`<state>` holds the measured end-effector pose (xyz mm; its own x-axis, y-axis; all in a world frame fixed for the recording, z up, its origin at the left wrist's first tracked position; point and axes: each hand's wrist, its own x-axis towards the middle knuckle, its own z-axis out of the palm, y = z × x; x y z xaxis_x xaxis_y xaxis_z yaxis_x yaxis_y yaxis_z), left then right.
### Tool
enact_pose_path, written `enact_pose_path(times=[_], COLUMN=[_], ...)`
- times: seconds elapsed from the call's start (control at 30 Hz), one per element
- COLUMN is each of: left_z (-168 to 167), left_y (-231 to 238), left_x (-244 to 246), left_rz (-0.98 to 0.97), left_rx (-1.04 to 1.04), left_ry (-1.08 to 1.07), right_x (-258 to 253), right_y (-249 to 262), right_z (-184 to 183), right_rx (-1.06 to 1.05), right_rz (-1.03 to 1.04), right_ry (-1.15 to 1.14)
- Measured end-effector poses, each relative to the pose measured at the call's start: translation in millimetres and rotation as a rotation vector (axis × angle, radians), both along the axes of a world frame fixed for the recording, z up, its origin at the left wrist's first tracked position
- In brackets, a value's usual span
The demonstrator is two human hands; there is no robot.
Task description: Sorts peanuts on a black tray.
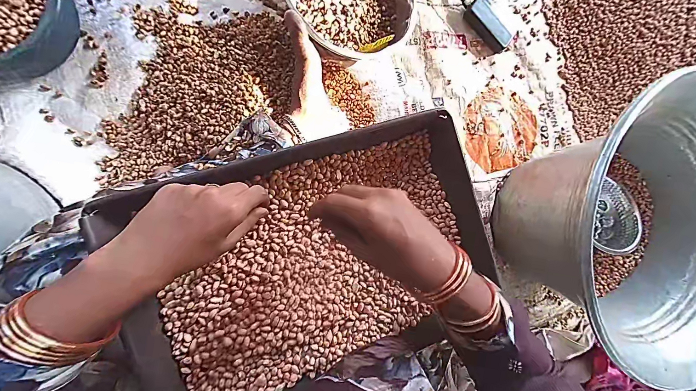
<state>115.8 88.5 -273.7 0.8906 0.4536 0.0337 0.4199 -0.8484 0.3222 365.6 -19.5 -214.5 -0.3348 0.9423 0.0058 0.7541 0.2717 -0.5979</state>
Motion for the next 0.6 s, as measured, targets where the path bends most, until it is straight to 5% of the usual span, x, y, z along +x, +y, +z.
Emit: enact_pose_path(times=[0.13, 0.37, 0.6], left_z=[0.0, 0.8, 0.4], left_y=[-0.1, -0.8, -1.7], left_x=[1.3, 0.6, -0.4], left_rz=[-0.006, -0.017, -0.036], left_rx=[-0.012, -0.026, -0.006], left_ry=[0.012, 0.033, 0.029], right_x=[30.6, 16.6, -11.0], right_y=[4.2, 6.6, 3.0], right_z=[2.1, -32.2, -24.1], right_rx=[-0.043, -0.287, -0.365], right_rz=[-0.277, -0.074, -0.057], right_ry=[-0.357, -0.455, -0.617])
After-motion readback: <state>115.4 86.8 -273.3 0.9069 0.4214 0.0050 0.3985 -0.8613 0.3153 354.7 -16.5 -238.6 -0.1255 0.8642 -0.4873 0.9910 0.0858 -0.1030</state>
